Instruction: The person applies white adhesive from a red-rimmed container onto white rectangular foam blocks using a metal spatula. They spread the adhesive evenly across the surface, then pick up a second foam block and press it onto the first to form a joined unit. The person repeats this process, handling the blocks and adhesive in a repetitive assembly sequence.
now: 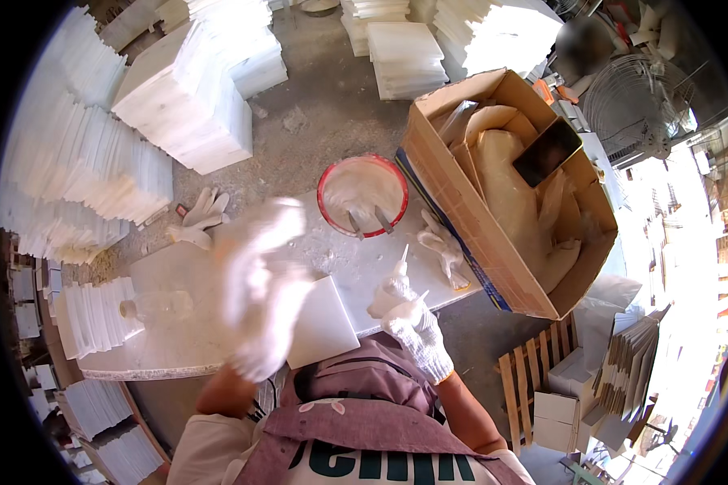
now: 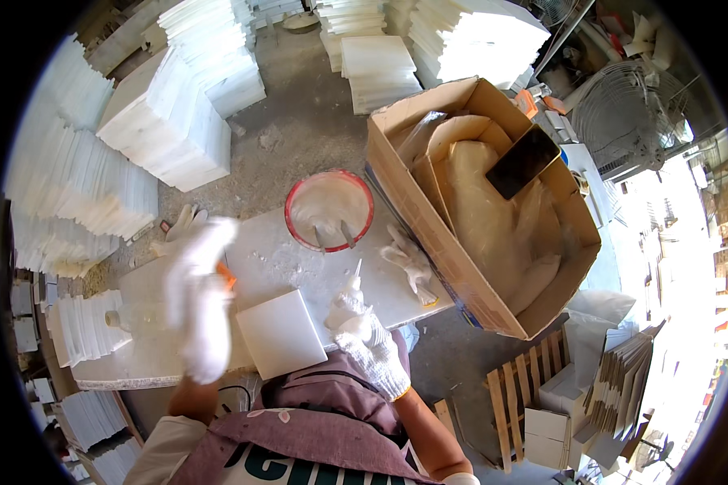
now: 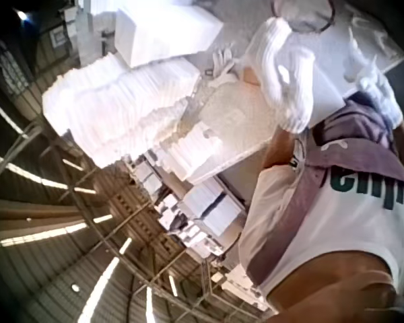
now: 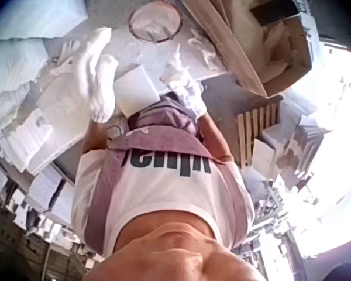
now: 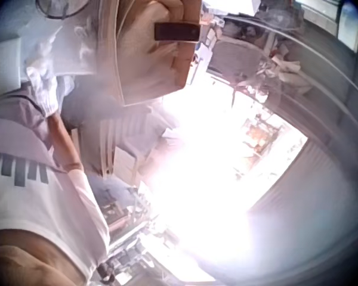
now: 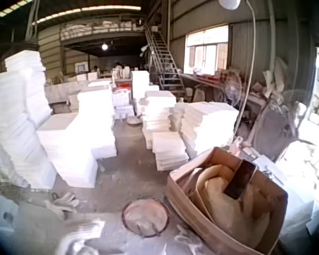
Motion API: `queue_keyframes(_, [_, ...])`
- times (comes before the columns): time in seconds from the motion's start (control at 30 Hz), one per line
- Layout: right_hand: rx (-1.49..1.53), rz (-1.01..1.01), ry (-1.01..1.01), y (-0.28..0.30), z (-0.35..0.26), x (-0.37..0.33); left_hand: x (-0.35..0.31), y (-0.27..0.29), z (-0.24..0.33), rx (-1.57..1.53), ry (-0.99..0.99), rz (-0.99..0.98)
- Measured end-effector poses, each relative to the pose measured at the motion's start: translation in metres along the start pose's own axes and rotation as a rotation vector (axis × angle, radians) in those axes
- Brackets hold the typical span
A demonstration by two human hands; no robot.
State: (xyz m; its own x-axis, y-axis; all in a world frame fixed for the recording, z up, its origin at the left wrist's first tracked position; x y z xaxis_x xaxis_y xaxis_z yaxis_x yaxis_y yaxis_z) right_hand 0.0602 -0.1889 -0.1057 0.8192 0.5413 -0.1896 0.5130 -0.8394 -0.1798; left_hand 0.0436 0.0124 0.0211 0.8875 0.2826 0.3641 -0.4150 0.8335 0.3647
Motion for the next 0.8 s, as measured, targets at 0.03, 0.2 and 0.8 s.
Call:
queue_keyframes(0.03, [-0.049,0.01,0.019,-0.001,0.005,-0.001,-0.007,0.001,-0.001,0.007,-0.008,0.001])
queue_keyframes(0.2, [-0.2,-0.109,0.149,-0.024,0.043,-0.001,-0.103,-0.045,-0.078,-0.158,0.327,-0.209])
queue_keyframes(0.8, [0.02,-0.373,0.113,-0.082,0.078,0.071,-0.123,0.0,-0.116,0.234,0.039,0.099])
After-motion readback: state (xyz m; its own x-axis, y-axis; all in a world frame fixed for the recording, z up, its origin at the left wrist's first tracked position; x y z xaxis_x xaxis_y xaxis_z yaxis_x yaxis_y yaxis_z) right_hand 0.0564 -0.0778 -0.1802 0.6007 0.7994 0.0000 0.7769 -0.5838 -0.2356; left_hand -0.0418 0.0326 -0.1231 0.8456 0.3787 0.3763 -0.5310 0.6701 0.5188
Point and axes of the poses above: each hand's wrist, its own x-axis towards the middle knuckle, its own y-axis out of the back of the hand, z = x × y, the point moved 5 cm from there along x, towards the middle knuckle, and after that the axes turned 4 degrees about y, right-handed, at the moved point
